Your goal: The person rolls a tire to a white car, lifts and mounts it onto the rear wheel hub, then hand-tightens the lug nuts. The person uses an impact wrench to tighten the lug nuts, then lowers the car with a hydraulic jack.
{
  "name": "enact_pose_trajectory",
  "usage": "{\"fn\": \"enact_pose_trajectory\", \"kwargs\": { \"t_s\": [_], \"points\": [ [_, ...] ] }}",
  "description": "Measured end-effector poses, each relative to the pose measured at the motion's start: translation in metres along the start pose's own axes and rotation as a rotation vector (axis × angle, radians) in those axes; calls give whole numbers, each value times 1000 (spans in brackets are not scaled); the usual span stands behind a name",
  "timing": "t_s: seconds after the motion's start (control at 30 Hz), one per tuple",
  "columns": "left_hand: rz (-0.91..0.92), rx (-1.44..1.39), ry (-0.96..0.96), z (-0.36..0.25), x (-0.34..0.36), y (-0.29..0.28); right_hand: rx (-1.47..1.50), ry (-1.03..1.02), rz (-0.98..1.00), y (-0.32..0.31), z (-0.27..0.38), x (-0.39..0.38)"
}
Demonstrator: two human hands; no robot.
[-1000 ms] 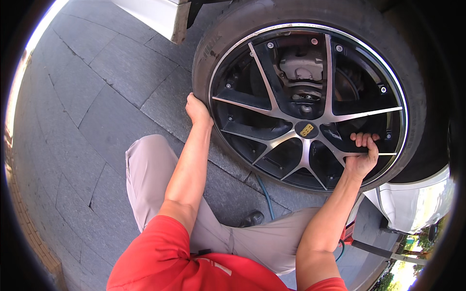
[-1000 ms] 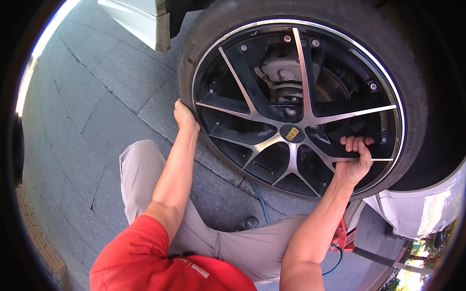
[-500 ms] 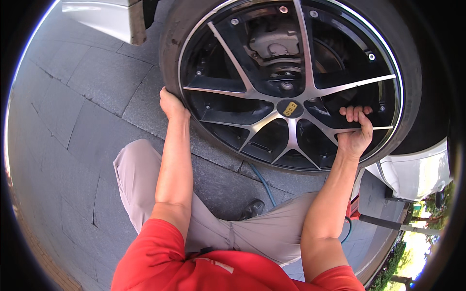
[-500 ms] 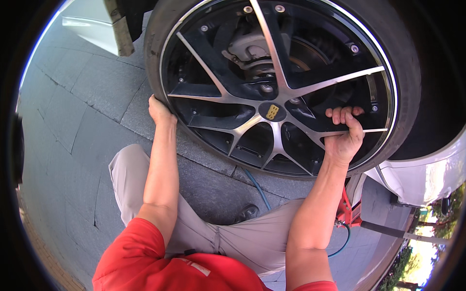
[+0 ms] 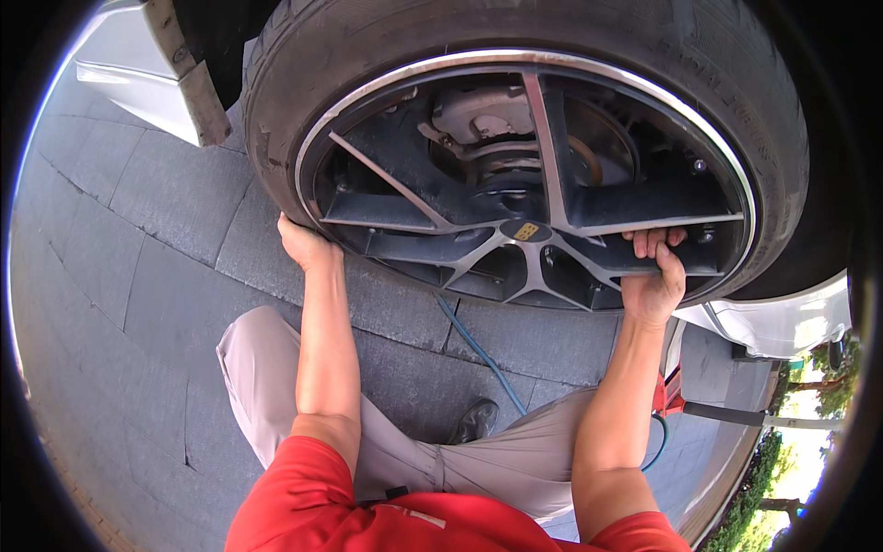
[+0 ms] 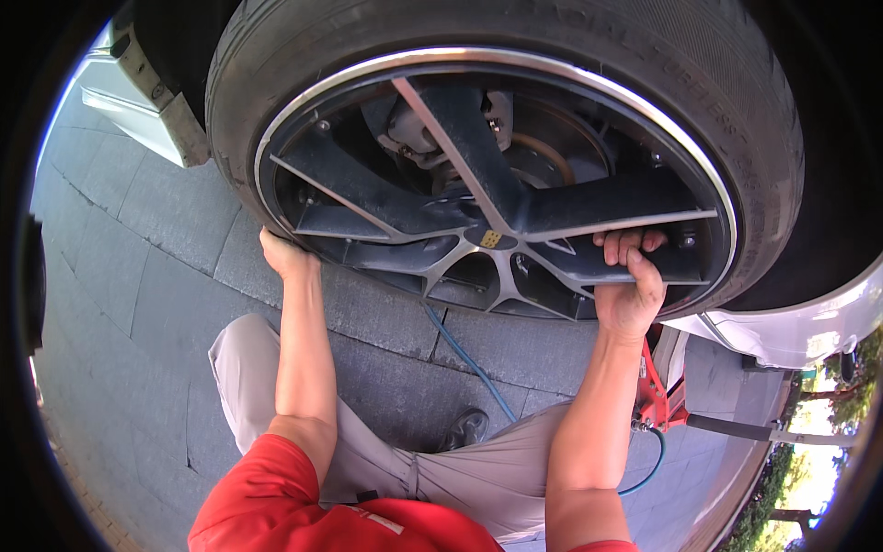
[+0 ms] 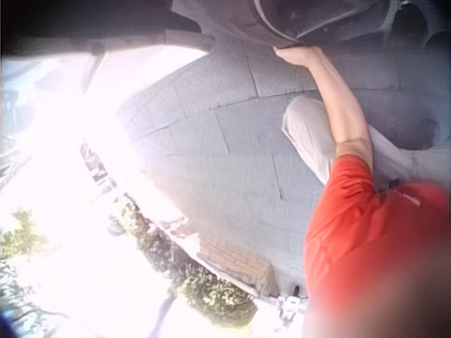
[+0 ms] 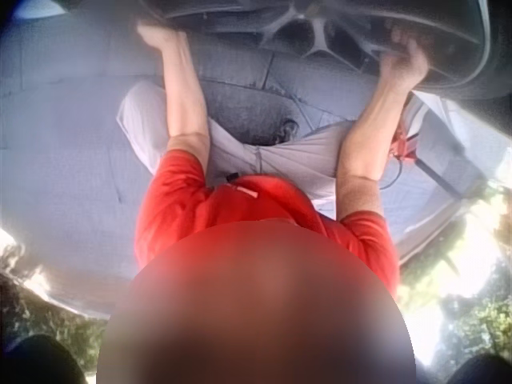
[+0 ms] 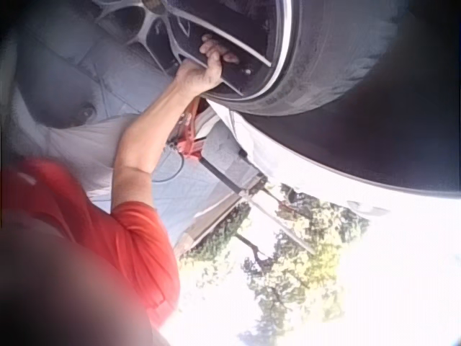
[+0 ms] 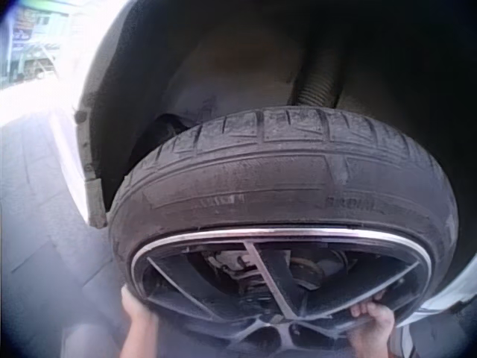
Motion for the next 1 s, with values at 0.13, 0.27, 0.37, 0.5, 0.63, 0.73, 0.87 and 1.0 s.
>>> {"fn": "enact_pose_trajectory", "kwargs": {
  "t_s": [0.13,0.27,0.37,0.5,0.63,0.73,0.87,1.0],
  "points": [
    [4,-27,-29,9,6,4,-56,-23,-23,2,2,0],
    [0,-16,-32,15,8,9,-44,-25,-104,-6,3,-4],
    [-8,14,-23,18,12,10,-104,-62,-181,-19,5,-8],
    [22,98,40,25,21,5,-261,-70,-316,-33,7,-13],
    [-69,343,20,50,28,-17,-299,38,-479,-33,4,-19],
    [40,403,-209,77,22,-16,-373,1,-462,-17,9,-19],
    [-65,581,-595,90,-1,-26,-687,29,-661,-27,15,-19],
    [129,618,-642,84,-21,-18,-1285,88,-384,-30,38,-23]
  ]
}}
Point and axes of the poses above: each hand's wrist, its own x-axis towards the middle knuckle, its own y-axis out of the palm, z = x × y, the point moved 8 cm from there along x, towards the middle knuckle, and after that the axes turned 13 degrees about -z, right-handed, at the moved point
